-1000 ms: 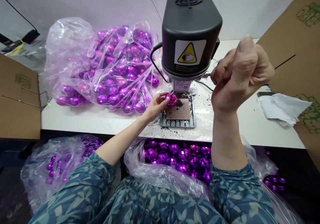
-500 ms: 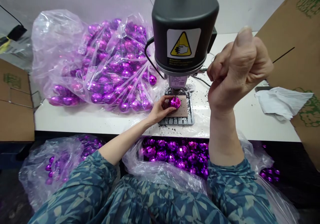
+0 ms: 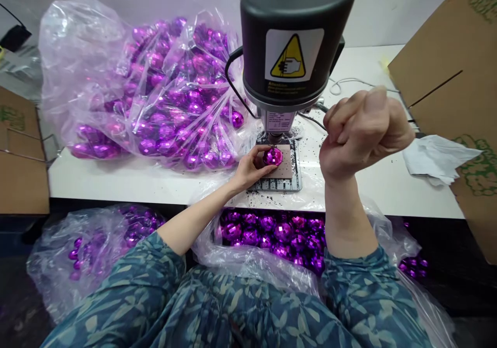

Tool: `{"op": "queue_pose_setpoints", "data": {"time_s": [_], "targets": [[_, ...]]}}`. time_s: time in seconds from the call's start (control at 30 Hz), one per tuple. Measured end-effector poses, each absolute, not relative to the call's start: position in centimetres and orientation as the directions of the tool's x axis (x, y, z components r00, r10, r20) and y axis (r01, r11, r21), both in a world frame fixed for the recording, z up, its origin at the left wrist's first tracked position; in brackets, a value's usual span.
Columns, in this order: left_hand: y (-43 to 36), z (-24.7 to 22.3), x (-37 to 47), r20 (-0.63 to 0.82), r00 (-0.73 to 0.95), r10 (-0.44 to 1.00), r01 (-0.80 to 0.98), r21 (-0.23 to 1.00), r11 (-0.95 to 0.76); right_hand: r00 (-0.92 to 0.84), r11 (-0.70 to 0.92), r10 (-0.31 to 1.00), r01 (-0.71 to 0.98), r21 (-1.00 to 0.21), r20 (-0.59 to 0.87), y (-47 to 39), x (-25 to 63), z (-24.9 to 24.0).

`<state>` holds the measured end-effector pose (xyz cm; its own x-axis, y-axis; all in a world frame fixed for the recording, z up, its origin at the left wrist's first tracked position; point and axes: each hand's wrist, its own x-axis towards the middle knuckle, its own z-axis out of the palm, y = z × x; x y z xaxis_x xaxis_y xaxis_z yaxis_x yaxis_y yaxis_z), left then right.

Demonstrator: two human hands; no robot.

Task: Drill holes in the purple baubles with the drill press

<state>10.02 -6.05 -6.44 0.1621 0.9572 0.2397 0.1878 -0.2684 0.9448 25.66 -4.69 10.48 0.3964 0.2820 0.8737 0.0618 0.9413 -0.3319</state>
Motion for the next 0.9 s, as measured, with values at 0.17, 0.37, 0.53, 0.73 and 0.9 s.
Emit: {"op": "queue_pose_setpoints", "data": {"time_s": [0.17, 0.37, 0.53, 0.73, 0.9], "targets": [[-6.1, -6.4, 10.0, 0.246, 0.155, 0.957, 0.182, 0.945, -0.273, 0.414, 0.973, 0.162, 0.087, -0.216, 0.896, -4.0, 25.8, 9.0], [-6.0, -6.6, 10.0, 0.249, 0.149, 0.957, 0.165, 0.948, -0.273, 0.383, 0.995, 0.061, 0.05, -0.086, 0.922, -3.4, 26.2, 7.5], [-6.3, -6.5, 10.1, 0.231, 0.129, 0.964, 0.176, 0.952, -0.252, 0.393, 0.996, 0.002, 0.078, -0.035, 0.919, -2.8, 26.5, 6.2], [-6.3, -6.4, 10.3, 0.216, 0.12, 0.969, 0.198, 0.951, -0.237, 0.393, 0.992, 0.062, 0.078, -0.101, 0.917, -3.5, 26.1, 7.0], [-7.9, -5.0, 10.1, 0.306, 0.036, 0.951, 0.308, 0.902, -0.301, 0.408, 0.932, 0.327, 0.007, -0.361, 0.852, -3.6, 25.4, 12.2]]}}
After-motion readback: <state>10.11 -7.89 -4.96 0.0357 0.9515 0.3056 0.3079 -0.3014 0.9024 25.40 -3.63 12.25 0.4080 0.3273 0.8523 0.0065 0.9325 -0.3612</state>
